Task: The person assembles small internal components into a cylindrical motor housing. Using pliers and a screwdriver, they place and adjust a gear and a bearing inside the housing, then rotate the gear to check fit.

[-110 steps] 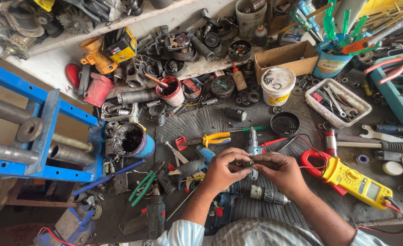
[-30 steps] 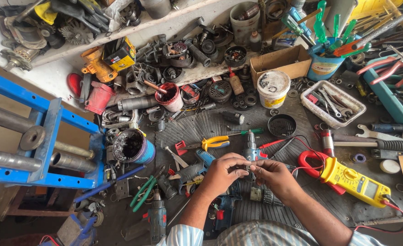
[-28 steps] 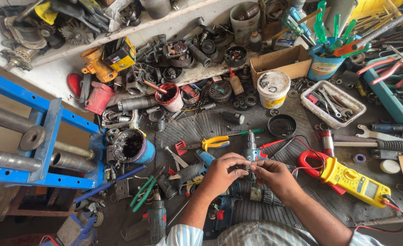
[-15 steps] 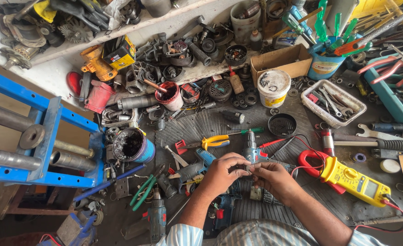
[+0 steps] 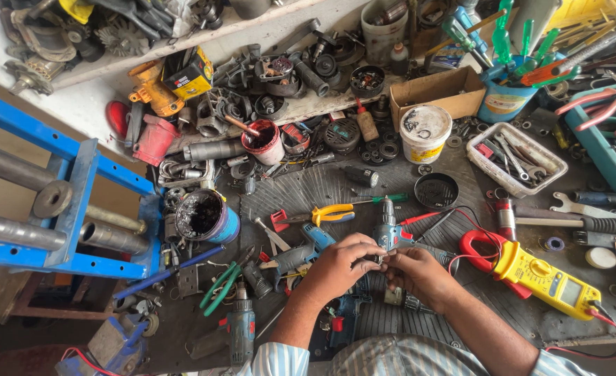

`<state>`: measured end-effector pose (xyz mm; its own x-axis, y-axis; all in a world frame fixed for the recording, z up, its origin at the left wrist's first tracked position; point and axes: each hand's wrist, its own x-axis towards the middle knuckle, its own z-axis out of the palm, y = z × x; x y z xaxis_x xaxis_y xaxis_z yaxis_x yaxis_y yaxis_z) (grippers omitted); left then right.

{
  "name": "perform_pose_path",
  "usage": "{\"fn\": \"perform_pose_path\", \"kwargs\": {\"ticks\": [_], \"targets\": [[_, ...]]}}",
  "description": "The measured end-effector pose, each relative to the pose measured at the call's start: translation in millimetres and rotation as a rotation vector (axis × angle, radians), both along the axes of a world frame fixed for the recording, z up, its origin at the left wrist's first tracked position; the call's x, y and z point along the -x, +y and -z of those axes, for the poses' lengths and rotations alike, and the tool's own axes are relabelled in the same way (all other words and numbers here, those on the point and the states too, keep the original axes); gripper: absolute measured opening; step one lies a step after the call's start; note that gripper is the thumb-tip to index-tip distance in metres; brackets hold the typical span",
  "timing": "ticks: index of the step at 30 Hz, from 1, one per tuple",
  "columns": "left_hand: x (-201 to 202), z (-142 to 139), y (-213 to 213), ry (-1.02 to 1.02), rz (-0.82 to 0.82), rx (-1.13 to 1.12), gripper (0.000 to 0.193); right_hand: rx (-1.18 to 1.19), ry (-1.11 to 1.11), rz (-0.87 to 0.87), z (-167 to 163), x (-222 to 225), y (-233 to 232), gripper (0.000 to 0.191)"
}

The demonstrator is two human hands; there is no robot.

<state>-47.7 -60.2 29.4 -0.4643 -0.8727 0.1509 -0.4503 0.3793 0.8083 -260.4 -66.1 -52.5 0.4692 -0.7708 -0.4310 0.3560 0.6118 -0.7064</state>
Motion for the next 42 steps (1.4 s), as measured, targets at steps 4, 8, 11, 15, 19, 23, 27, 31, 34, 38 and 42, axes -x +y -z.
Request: {"fn": "perform_pose_path", "kwargs": {"ticks": [4,8,11,15,19,23,27,31,34,38,42], "targets": [[-9.1,5.9,-1.8,0.072,-0.055,-0.052,0.03,-0.159,-0.078,0.076,-18.0,-5.1,-8.8,0.03],[-18.2,25.6,-1.8,0.423,-0.068,-0.327,0.026,-0.081,-0.116,0.02,-40.8,-12.7,-34.9,0.031],[-24.4,43.9,-0.6,0.713,-0.041,-0.427,0.026,0.379,0.431,-0.218,-57.2,-26.9,-69.3,0.023],[-31.3,61.1,4.2,0.862,-0.074,-0.538,0.027,1.213,1.037,-0.254,-68.8,-70.4,-109.9,0.018],[-35.5,65.8,7.8,0.893,-0.127,-0.5,0.03,1.526,1.324,-0.323,-78.2,-101.1,-129.1,0.023],[-43.1,65.6,10.0,0.836,-0.196,-0.421,0.029,1.513,1.429,-0.4,-80.6,-114.3,-135.6,0.022],[-45.9,68.4,15.4,0.745,-0.217,-0.377,0.029,1.474,1.44,-0.474,-73.7,-112.5,-133.8,0.023],[-41.5,71.9,14.7,0.88,-0.195,-0.391,0.029,1.431,1.337,-0.36,-73.8,-104.0,-133.6,0.031],[-37.5,73.5,18.6,0.986,-0.206,-0.46,0.03,1.354,1.195,-0.24,-75.6,-94.0,-122.4,0.023],[-30.9,75.4,23.3,1.165,-0.289,-0.595,0.032,1.291,0.747,-0.085,-93.8,-67.2,-93.1,0.024],[-22.6,74.3,27.4,1.178,-0.385,-0.645,0.033,1.303,0.589,-0.205,-101.0,-22.6,-43.0,0.033]]}}
